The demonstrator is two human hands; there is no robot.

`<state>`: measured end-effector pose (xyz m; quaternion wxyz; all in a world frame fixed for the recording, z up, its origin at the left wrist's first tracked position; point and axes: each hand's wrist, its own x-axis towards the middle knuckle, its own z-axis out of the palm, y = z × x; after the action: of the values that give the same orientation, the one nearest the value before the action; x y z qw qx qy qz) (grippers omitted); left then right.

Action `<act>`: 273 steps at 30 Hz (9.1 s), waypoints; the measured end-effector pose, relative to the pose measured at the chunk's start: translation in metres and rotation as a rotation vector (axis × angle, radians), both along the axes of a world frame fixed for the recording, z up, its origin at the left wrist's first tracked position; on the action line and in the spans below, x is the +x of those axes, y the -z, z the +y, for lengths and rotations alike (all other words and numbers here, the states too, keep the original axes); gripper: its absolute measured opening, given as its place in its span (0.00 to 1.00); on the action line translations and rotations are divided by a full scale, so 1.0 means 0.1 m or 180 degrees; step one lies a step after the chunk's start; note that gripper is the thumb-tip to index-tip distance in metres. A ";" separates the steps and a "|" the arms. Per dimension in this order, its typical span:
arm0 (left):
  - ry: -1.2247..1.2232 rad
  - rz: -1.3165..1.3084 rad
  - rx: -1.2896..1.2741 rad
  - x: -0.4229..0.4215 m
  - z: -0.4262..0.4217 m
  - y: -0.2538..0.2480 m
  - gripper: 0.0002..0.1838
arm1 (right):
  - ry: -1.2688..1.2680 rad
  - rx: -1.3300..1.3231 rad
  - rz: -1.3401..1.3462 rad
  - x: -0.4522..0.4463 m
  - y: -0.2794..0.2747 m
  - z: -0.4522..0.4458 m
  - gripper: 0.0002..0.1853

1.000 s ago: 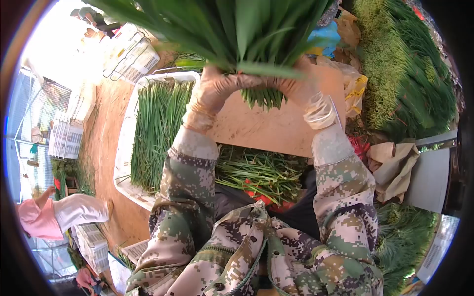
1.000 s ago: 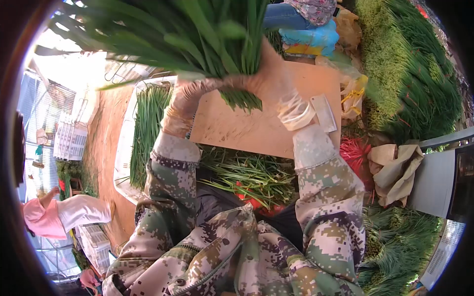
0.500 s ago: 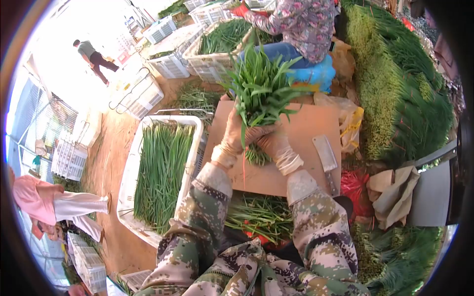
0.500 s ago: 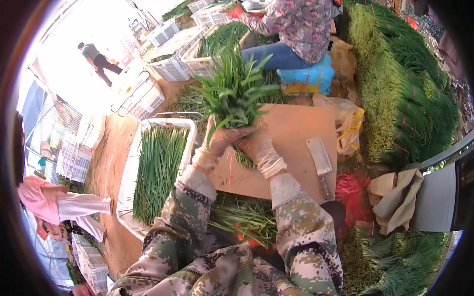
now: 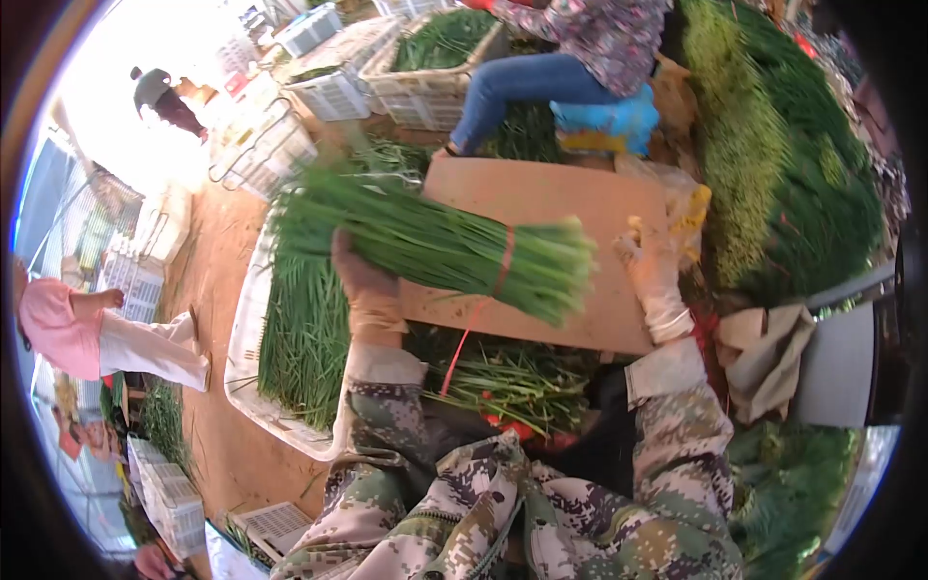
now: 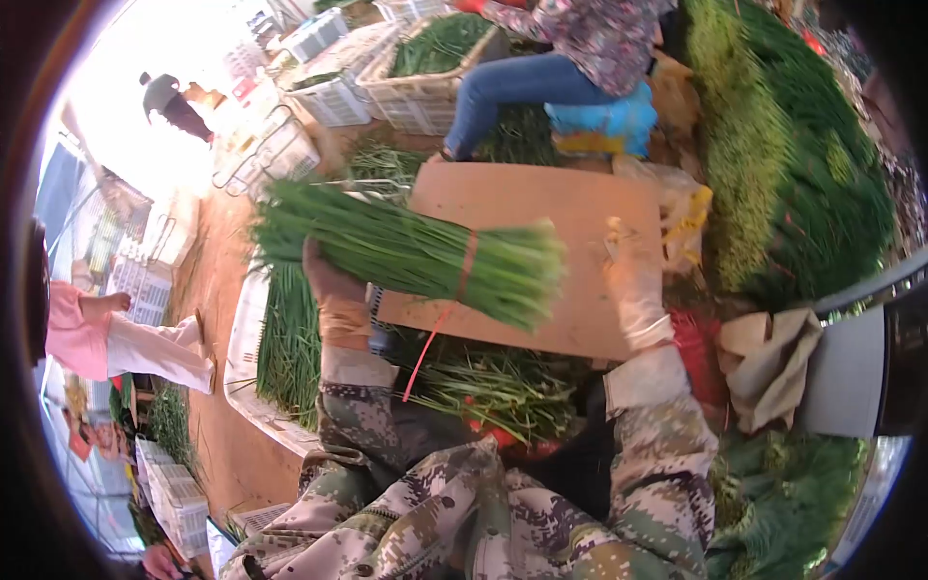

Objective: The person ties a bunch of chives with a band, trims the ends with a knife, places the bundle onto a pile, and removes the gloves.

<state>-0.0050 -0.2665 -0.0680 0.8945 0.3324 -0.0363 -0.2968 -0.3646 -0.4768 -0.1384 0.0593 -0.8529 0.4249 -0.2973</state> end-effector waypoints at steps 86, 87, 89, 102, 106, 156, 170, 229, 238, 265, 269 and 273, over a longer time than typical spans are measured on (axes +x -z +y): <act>0.2906 -0.6109 0.3618 -0.77 -0.95 1.09 0.72 | -0.3583 0.2332 0.2019 0.10 0.49 1.47 0.10; 0.2789 -0.6232 0.3672 -0.78 -0.92 1.10 0.72 | -0.3473 0.2592 0.2447 0.06 0.25 1.29 0.13; 0.2719 -0.6223 0.3754 -0.83 -0.91 1.14 0.69 | -0.3071 0.2734 0.2759 0.12 0.30 1.03 0.19; 0.1818 -0.6726 0.3480 -0.93 -0.73 1.35 0.66 | -0.0688 0.3255 -0.1174 1.05 0.94 0.05 0.16; 0.1852 -0.6695 0.3442 -0.94 -0.71 1.32 0.66 | -0.0549 0.3188 -0.0696 1.08 0.92 0.01 0.14; 0.2226 -0.6387 0.3516 -1.04 -0.78 1.19 0.63 | -0.2939 0.3598 0.0939 -0.51 -0.08 1.73 0.10; 0.1693 -0.6756 0.3482 -1.14 -0.67 1.28 0.64 | -0.0083 0.2708 -0.0609 0.62 0.67 0.62 0.27; 0.2567 -0.6317 0.3543 -1.29 -1.04 1.17 0.69 | 0.0569 0.2365 -0.2019 0.47 1.13 0.02 0.07; 0.2458 -0.6294 0.3453 -1.30 -1.03 1.17 0.68 | 0.0279 0.3660 -0.2928 0.10 0.73 -0.05 0.18; 0.2465 -0.6405 0.3608 -1.16 -1.10 1.12 0.54 | -0.2084 0.2799 0.0230 -0.42 0.30 1.90 0.14; 0.2692 -0.6204 0.3304 -1.00 -0.95 0.85 0.50 | -0.0841 0.2334 0.0747 -0.41 0.39 1.82 0.33; 0.3037 -0.6289 0.4170 -1.00 -0.92 1.08 0.50 | 0.0565 0.0965 0.0573 -0.46 0.36 0.84 0.27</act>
<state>-0.1054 -0.3580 -0.1760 -0.0377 0.7417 -0.6458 -0.1772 -0.4106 -0.3926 -0.1743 0.1224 -0.8166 0.5420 -0.1564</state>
